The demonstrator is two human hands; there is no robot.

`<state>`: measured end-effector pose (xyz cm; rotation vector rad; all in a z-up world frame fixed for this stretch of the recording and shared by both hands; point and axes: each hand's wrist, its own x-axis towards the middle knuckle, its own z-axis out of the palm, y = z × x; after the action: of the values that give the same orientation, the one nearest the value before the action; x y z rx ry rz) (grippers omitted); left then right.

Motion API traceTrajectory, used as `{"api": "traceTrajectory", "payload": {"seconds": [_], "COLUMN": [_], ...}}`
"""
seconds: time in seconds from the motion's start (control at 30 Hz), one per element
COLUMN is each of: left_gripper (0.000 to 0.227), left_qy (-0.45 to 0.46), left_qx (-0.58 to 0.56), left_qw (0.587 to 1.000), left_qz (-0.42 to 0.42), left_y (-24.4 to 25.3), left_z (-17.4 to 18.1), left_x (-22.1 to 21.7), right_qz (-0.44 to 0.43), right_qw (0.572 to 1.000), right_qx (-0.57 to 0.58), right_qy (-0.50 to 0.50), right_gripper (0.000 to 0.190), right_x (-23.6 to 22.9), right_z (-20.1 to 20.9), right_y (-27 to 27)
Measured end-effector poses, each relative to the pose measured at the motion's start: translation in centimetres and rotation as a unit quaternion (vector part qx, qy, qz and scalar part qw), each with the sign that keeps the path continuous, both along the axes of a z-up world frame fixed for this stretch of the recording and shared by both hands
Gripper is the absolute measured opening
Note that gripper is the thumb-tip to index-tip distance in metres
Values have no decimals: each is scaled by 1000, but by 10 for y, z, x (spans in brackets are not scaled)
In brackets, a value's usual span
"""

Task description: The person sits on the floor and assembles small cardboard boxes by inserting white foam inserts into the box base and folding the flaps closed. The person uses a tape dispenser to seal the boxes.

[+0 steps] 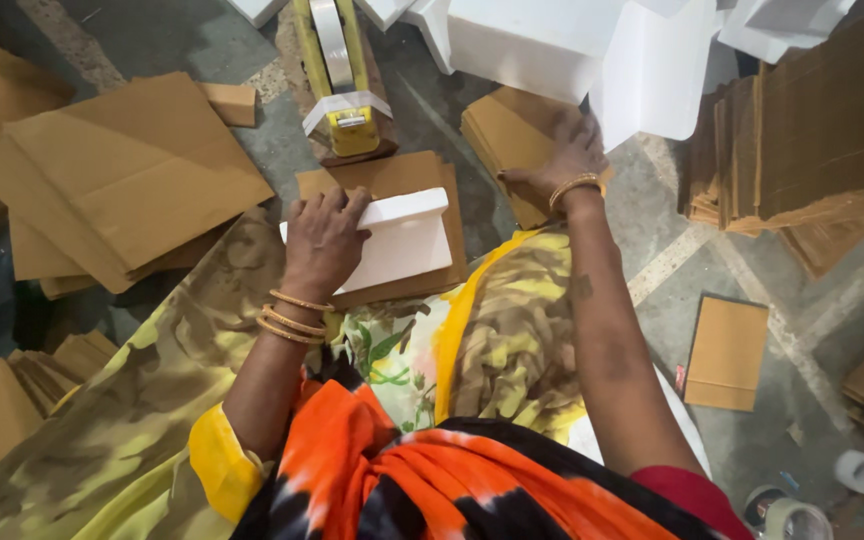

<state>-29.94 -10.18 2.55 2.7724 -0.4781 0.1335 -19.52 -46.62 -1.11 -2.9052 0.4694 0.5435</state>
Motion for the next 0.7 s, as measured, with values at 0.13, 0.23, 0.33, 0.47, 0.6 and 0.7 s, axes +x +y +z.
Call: {"api": "traceTrajectory", "payload": {"seconds": [0.13, 0.23, 0.33, 0.47, 0.6, 0.7], "left_gripper": [54, 53, 52, 51, 50, 46], "left_qy": [-5, 0, -7, 1, 2, 14], "left_qx": [-13, -13, -22, -18, -38, -33], "left_qw": [1000, 1000, 1000, 1000, 999, 999], "left_qz": [1, 2, -1, -3, -9, -8], "left_y": [-1, 0, 1, 2, 4, 5], "left_z": [0, -1, -2, -2, -2, 2], "left_x": [2, 1, -1, 0, -1, 0], "right_qz": [66, 127, 212, 236, 303, 284], "right_qw": [997, 992, 969, 960, 933, 942], "right_qx": [-11, -4, 22, 33, 70, 94], "right_qy": [27, -22, -127, -148, -181, -152], "right_gripper": [147, 138, 116, 70, 52, 44], "right_x": [-5, -21, -36, -45, -51, -41], "right_z": [-2, -6, -11, -7, 0, 3], "right_y": [-1, -2, 1, 10, 10, -2]}}
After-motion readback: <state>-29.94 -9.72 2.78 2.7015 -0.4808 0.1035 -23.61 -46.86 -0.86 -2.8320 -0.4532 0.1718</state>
